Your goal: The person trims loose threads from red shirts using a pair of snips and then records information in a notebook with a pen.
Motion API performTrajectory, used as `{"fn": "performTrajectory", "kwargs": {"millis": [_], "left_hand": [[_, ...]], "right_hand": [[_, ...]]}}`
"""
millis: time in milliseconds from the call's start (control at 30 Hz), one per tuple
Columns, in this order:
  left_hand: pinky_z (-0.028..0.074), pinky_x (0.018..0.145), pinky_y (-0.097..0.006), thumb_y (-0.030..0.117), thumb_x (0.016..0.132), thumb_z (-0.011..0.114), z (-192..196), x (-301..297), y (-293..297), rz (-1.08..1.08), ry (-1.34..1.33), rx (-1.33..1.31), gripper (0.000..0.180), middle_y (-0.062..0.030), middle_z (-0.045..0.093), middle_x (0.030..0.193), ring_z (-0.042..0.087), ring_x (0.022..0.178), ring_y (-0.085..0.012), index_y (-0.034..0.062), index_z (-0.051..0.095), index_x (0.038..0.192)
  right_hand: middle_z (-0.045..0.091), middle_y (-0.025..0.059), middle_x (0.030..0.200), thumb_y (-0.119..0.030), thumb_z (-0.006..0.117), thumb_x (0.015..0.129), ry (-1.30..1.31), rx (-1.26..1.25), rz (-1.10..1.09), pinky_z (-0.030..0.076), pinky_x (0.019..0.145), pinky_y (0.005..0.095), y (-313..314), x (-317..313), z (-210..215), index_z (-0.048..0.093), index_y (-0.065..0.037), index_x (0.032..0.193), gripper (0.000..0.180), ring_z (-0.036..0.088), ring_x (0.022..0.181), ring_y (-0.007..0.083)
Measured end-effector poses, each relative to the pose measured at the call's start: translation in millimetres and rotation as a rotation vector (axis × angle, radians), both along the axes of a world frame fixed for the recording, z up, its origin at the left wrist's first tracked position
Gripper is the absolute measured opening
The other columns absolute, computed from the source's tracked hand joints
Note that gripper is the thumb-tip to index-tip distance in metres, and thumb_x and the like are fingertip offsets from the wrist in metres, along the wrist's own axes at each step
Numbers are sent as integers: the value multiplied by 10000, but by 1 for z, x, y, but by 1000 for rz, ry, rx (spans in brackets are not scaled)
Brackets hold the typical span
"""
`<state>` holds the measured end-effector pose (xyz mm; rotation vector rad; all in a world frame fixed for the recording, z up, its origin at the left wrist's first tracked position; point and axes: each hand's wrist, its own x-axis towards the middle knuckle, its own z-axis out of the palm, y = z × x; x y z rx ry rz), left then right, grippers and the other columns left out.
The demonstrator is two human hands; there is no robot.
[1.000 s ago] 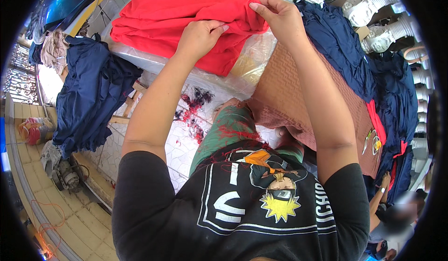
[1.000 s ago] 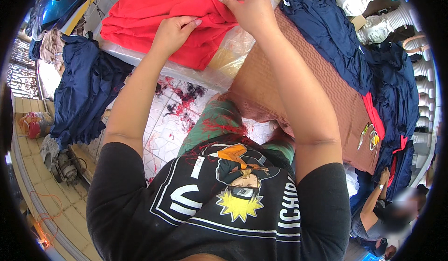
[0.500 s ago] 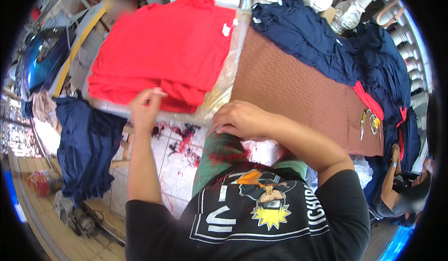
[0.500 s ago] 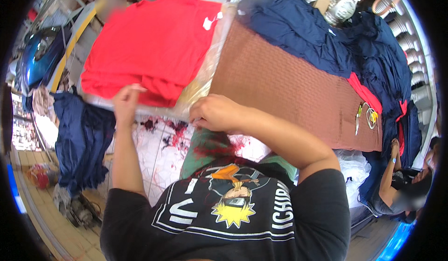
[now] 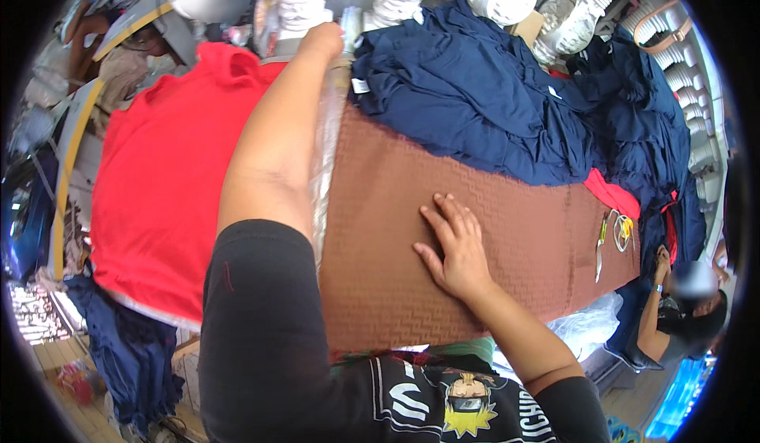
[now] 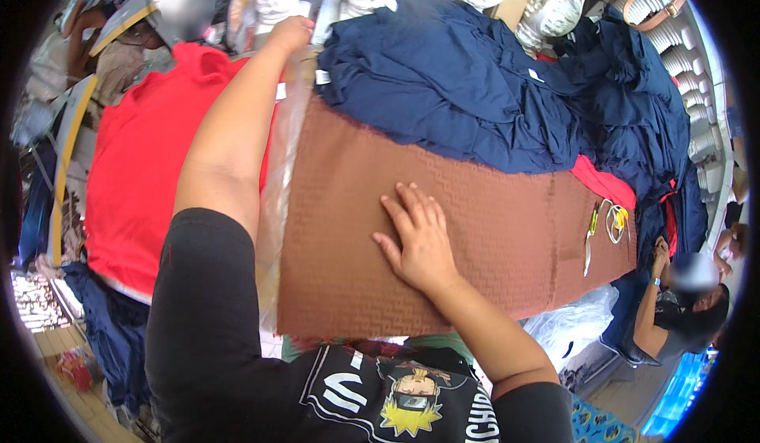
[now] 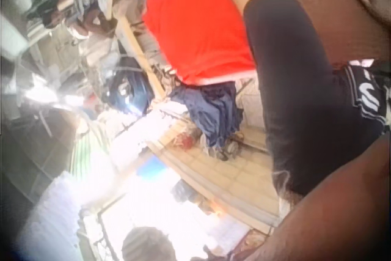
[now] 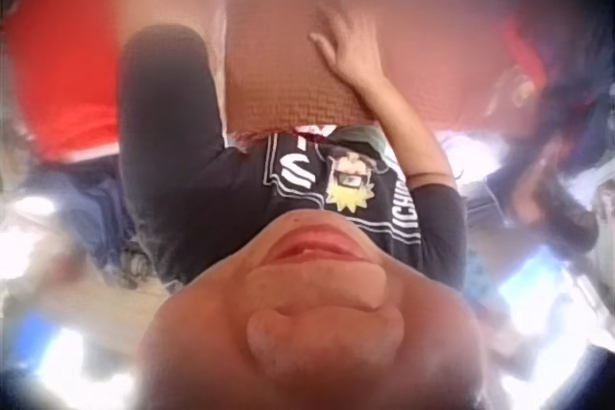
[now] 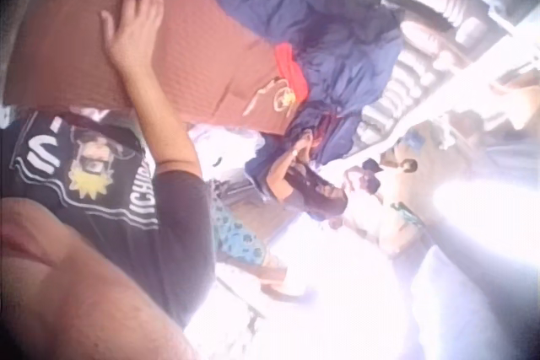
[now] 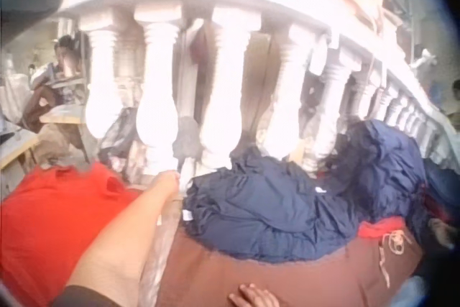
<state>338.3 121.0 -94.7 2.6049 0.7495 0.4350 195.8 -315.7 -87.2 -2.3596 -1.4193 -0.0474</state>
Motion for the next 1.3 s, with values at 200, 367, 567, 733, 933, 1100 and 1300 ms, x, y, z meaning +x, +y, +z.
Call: {"fn": "performTrajectory", "kwargs": {"millis": [200,367,567,733,933,1100,1300], "left_hand": [[477,908,-391,237,799,643,-61,79,15,191,161,-122,376,-166,639,1136,612,1062,-320,28,645,1111],[465,948,-380,302,824,646,-55,99,18,218,388,-156,430,-134,606,1236,577,1157,-283,78,630,1190],[498,885,-381,235,812,572,-10,61,0,374,-11,-207,356,-131,648,1153,620,1065,-308,69,662,1113],[492,875,-403,251,771,561,60,5,-11,334,-370,30,380,-203,660,1065,630,1008,-348,66,672,1084],[497,779,-398,350,789,631,143,-120,-137,64,-370,90,416,-224,675,927,661,879,-340,18,664,1036],[510,787,-365,194,807,658,105,-227,-313,-148,-209,-140,372,-238,662,974,671,894,-306,29,601,1135],[525,753,-326,195,896,598,27,-243,-390,-351,-48,-815,324,-145,680,959,666,904,-210,2,591,1156]], "right_hand": [[401,169,1390,-344,648,834,79,-82,-36,270,1076,512,2,5,7,495,-84,1299,555,337,1324,353],[388,155,1403,-363,646,835,140,-126,-33,256,1083,513,3,9,10,497,-95,1304,561,318,1338,342],[392,155,1398,-361,645,836,137,-113,-37,253,1085,515,1,7,9,494,-95,1305,560,318,1338,345],[399,163,1388,-338,642,837,104,-22,-13,255,1083,514,-1,5,7,505,-81,1279,529,329,1327,354],[477,162,1318,-333,647,845,49,169,15,325,1055,488,-13,14,-15,504,-53,1270,528,431,1257,347],[471,170,1333,-332,634,899,1221,737,-155,457,929,356,-46,-18,31,321,-26,1406,671,528,1159,250],[448,210,1342,-302,655,885,1280,670,-279,461,911,349,-104,-39,13,188,36,1444,803,519,1166,253]]}}
